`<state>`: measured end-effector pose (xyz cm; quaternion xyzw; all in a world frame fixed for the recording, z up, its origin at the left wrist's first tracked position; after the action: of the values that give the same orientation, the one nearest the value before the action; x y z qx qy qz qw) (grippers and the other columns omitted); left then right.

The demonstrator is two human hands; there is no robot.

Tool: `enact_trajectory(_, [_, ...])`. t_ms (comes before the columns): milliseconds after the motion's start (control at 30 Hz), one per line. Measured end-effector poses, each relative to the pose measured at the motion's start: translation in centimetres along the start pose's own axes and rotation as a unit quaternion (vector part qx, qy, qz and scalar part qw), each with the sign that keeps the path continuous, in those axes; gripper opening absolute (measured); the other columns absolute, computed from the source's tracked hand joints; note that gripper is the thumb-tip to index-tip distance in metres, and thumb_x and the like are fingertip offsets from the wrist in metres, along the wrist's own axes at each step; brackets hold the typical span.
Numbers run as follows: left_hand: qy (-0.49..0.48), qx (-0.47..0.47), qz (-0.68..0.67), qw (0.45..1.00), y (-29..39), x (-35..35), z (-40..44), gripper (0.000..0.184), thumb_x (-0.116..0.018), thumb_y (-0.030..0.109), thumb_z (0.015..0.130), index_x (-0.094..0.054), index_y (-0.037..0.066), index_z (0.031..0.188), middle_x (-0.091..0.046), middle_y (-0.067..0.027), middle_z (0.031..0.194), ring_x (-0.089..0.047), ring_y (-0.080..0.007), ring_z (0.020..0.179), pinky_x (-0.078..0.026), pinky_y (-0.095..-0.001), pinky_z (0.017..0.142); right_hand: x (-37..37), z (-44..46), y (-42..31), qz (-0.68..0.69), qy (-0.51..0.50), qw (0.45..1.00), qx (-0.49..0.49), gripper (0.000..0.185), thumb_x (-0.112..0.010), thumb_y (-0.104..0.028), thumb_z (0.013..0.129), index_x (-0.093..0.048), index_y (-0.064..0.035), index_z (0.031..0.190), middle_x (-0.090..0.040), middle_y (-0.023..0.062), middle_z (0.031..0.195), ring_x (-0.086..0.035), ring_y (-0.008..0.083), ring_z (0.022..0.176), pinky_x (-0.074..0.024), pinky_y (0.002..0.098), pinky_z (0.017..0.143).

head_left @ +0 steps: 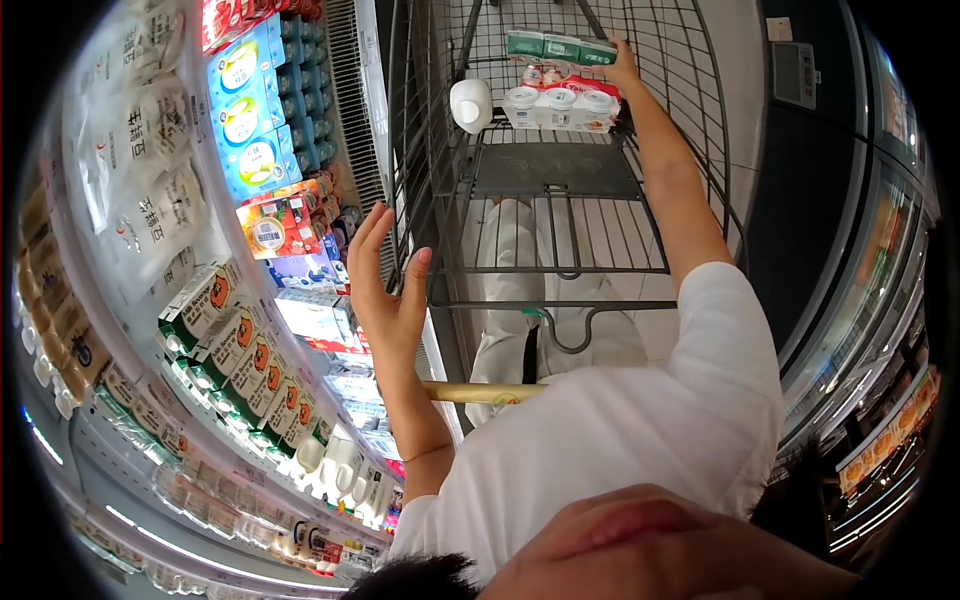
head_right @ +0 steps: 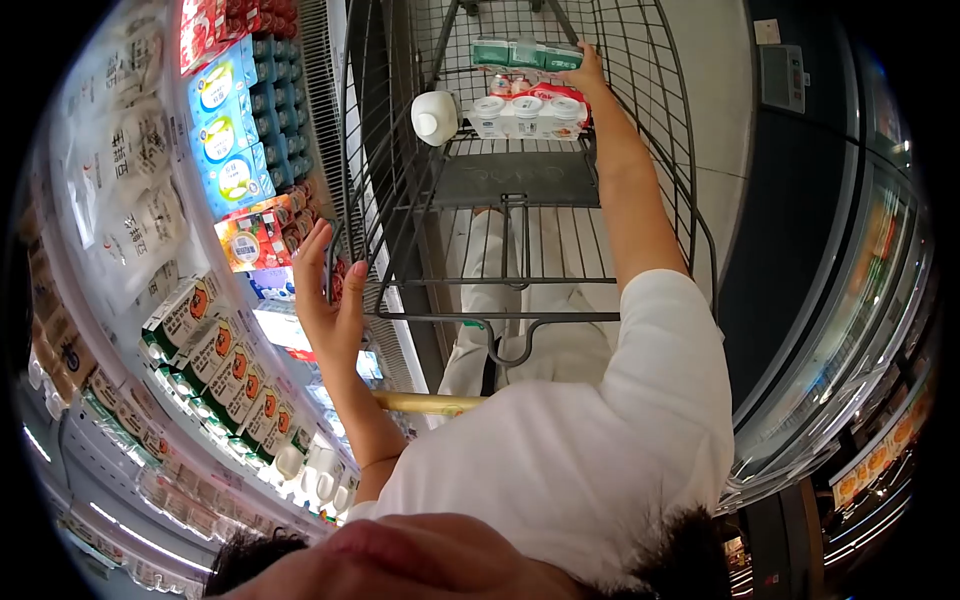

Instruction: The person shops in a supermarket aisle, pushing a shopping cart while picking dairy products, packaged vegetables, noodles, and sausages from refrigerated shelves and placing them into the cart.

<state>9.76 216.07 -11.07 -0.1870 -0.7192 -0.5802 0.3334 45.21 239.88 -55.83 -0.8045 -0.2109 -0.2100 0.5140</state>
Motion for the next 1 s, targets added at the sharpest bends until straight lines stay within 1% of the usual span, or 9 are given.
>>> enact_trajectory(67, [-0.009, -0.012, 0.027, 1.0, 0.2, 0.0, 0.2, 0.045, -0.072, 0.015, 0.086, -0.057, 0.003, 0.127, -0.056, -0.0153, 0.134, -0.051, -0.0309, 0.125, -0.038, -0.04, 0.106, 0.5, 0.3, 0.5, -0.043, 0.002, 0.993, -0.11, 0.067, -0.079, -0.007, 0.076, -0.049, -0.0096, 0.136, -0.05, 0.0157, 0.133, -0.054, 0.029, 0.119, -0.0496, 0.0364, 0.096])
enact_trajectory(133, [-0.01, -0.016, 0.031, 0.999, 0.5, 0.0, 0.2, 0.046, -0.071, 0.013, 0.085, -0.057, 0.004, 0.128, -0.055, -0.0148, 0.134, -0.051, -0.0312, 0.125, -0.038, -0.0399, 0.105, 1.1, -0.7, -1.1, -0.055, 0.002, 0.996, -0.075, 0.056, -0.076, -0.012, 0.08, -0.054, -0.0077, 0.132, -0.054, 0.0176, 0.129, -0.055, 0.0315, 0.118, -0.0481, 0.0369, 0.096])
enact_trajectory(300, [0.012, -0.027, -0.006, 1.0, 0.6, 0.5, 0.5, 0.045, -0.07, 0.01, 0.084, -0.057, 0.003, 0.126, -0.054, -0.0168, 0.134, -0.052, -0.0311, 0.125, -0.039, -0.0377, 0.104, 1.4, -2.3, -5.8, -0.156, 0.011, 0.987, 0.046, 0.078, -0.076, -0.023, 0.08, -0.036, -0.0081, 0.145, -0.033, 0.0179, 0.147, -0.041, 0.0346, 0.131, -0.0393, 0.0405, 0.106])
enact_trajectory(467, [0.085, -0.073, -0.028, 0.993, 0.5, 1.7, 0.0, 0.045, -0.072, 0.012, 0.082, -0.057, 0.003, 0.124, -0.052, -0.0174, 0.134, -0.053, -0.0362, 0.12, -0.044, -0.0397, 0.099, 5.1, -9.4, -15.0, -0.038, -0.197, 0.958, 0.205, 0.067, -0.073, -0.028, 0.083, -0.044, -0.0047, 0.139, -0.048, 0.022, 0.134, -0.05, 0.0355, 0.124, -0.0416, 0.0398, 0.102])
enact_trajectory(600, [0.114, -0.106, 0.024, 0.987, 3.0, 6.0, -4.7, 0.041, -0.073, 0.019, 0.083, -0.059, 0.004, 0.118, -0.057, -0.0147, 0.125, -0.056, -0.0333, 0.114, -0.045, -0.0377, 0.095, 16.2, -27.4, -27.6, -0.033, -0.351, 0.894, 0.278, 0.054, -0.068, -0.018, 0.087, -0.048, -0.0044, 0.136, -0.053, 0.0148, 0.13, -0.056, 0.0272, 0.117, -0.0454, 0.0349, 0.097])
enact_trajectory(667, [0.103, -0.079, 0.043, 0.991, 2.6, 7.6, -8.3, 0.035, -0.073, 0.028, 0.082, -0.061, 0.005, 0.105, -0.061, -0.0134, 0.107, -0.058, -0.0336, 0.102, -0.047, -0.0394, 0.085, 20.9, -34.2, -28.5, -0.042, -0.321, 0.902, 0.286, 0.047, -0.07, -0.018, 0.086, -0.055, -0.0033, 0.128, -0.061, 0.0139, 0.119, -0.061, 0.0244, 0.108, -0.0478, 0.0334, 0.092])
enact_trajectory(800, [0.111, -0.072, 0.099, 0.986, 0.9, 6.0, -13.1, 0.037, -0.069, 0.043, 0.083, -0.06, 0.007, 0.083, -0.059, -0.0084, 0.08, -0.06, -0.0302, 0.08, -0.045, -0.0401, 0.066, 23.3, -46.7, -23.1, 0.213, -0.204, 0.955, -0.005, 0.018, -0.069, -0.014, 0.086, -0.066, -0.003, 0.1, -0.069, 0.0073, 0.087, -0.065, 0.0175, 0.076, -0.0508, 0.0308, 0.07])
enact_trajectory(900, [0.105, -0.1, 0.179, 0.973, 1.1, 3.0, -13.8, 0.035, -0.067, 0.036, 0.084, -0.058, 0.012, 0.061, -0.054, -0.0025, 0.059, -0.057, -0.0261, 0.054, -0.043, -0.0383, 0.05, 22.6, -50.8, -22.8, -0.049, -0.15, 0.979, 0.132, 0.012, -0.068, -0.015, 0.087, -0.064, -0.0045, 0.091, -0.066, 0.0066, 0.08, -0.063, 0.019, 0.07, -0.0483, 0.0321, 0.065])
enact_trajectory(1000, [0.137, -0.067, 0.182, 0.971, 1.2, 2.1, -12.5, 0.035, -0.066, 0.035, 0.085, -0.058, 0.011, 0.061, -0.055, -0.0038, 0.058, -0.057, -0.0268, 0.052, -0.042, -0.0387, 0.048, 21.1, -50.6, -21.9, -0.255, -0.06, 0.921, 0.287, 0.012, -0.067, -0.016, 0.087, -0.062, -0.0061, 0.082, -0.063, 0.0058, 0.073, -0.06, 0.0205, 0.063, -0.0459, 0.0334, 0.06])
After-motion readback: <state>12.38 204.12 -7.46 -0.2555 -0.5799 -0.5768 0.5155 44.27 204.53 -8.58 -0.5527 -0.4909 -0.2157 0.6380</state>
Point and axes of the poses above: each hand's wrist, its own z-axis towards the middle knuckle, its own x-axis out of the back of the hand, y = z × x, the point moved 5 cm from there along z, towards the middle knuckle
